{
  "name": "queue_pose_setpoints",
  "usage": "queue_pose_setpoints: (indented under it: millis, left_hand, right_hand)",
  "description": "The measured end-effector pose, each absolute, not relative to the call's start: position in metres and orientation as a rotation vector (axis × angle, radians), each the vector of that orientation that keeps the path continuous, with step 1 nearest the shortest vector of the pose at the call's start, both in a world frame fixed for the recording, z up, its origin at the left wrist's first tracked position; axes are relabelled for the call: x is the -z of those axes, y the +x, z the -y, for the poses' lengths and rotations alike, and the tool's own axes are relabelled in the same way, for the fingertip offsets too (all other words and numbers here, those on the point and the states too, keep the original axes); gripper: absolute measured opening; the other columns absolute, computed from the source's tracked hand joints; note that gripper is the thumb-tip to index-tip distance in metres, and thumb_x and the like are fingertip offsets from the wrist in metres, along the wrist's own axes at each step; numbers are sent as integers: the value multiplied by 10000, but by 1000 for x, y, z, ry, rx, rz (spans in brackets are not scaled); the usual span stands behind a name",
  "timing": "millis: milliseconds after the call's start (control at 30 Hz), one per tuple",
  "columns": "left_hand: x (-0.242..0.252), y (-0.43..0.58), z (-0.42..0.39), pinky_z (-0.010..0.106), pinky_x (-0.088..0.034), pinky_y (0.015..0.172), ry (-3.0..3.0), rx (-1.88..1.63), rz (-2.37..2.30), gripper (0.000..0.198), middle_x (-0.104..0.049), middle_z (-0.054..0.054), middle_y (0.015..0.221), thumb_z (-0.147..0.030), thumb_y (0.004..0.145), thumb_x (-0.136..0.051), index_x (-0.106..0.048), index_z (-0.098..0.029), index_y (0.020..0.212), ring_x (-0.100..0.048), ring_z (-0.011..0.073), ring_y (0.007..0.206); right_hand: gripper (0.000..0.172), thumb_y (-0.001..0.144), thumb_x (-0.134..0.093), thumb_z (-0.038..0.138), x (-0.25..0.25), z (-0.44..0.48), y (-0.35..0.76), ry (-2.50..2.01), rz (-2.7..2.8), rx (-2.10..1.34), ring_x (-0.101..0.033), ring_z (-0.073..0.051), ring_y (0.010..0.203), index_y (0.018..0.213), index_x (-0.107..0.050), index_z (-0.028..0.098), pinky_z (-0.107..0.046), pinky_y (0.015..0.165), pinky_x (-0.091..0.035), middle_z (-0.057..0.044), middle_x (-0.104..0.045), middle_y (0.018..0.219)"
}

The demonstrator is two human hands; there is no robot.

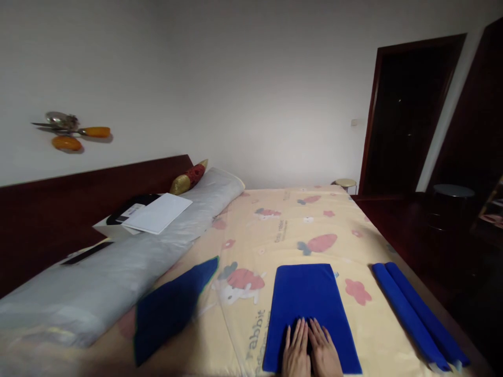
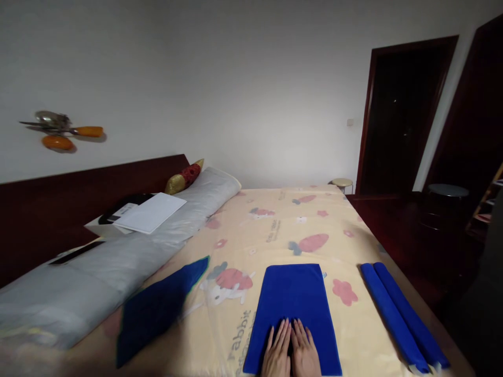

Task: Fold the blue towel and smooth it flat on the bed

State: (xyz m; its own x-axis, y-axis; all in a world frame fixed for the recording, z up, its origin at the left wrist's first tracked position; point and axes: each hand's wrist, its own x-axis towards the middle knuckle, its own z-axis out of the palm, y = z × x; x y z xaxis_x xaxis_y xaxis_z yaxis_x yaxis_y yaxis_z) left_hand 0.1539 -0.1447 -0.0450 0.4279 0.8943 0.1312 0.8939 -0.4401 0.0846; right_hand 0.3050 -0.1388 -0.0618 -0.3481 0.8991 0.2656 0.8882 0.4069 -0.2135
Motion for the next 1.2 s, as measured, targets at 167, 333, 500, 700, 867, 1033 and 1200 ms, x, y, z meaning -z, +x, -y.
queue_pose_setpoints:
  millis: [167,333,500,700,867,1033,1200]
  left_hand:
    - [41,156,146,489,-371,1189,2590,-116,-1630,795,-130,-27,1561,-67,764,-295,142,-278,1395,-238,193,1456]
    - [38,154,149,488,-375,1184,2636,-100,-1623,796,-132,-2,1571,-84,768,-317,123,-253,1410,-246,209,1459]
    - [36,159,150,493,-360,1183,2610,-67,-1644,774,-160,4,1579,-120,786,-320,133,-244,1401,-265,214,1460]
    - [36,154,153,454,-368,1164,2693,-136,-1658,807,-180,-10,1587,-152,778,-360,101,-240,1435,-301,195,1451]
    - [44,132,156,379,-374,1153,2765,-293,-1745,859,-189,-58,1589,-128,729,-406,0,-256,1475,-302,147,1448]
    - [45,115,161,365,-405,1133,2757,-320,-1852,869,-269,-64,1562,-94,711,-399,-25,-257,1478,-343,133,1427]
    - [45,105,163,352,-411,1140,2706,-334,-1974,943,-279,-56,1556,-44,641,-407,-25,-252,1477,-340,121,1424]
  right_hand:
    - [595,812,-371,139,71,140,299,-1595,2340,-80,-392,-219,1365,1402,-332,203,-407,1089,-460,-41,-351,1479]
    - [654,778,-368,93,84,144,303,-1550,2334,58,-392,-214,1365,1417,-285,201,-389,1073,-474,-32,-326,1489]
    - [693,784,-380,99,92,144,302,-1490,2278,272,-442,-207,1339,1442,-192,204,-372,1029,-500,-40,-364,1479]
    - [734,783,-382,99,93,145,304,-1495,2278,230,-429,-201,1355,1454,-113,225,-388,1050,-463,-32,-360,1491]
    - [753,787,-386,133,89,148,319,-1555,2269,179,-393,-247,1380,1457,-57,235,-458,1070,-438,-28,-336,1507]
    - [756,784,-378,138,87,154,339,-1588,2247,195,-375,-229,1391,1460,-54,233,-443,1084,-435,-19,-341,1513]
    - [715,804,-405,196,89,156,357,-1569,2241,202,-380,-233,1389,1456,-112,215,-431,1081,-451,-33,-355,1507]
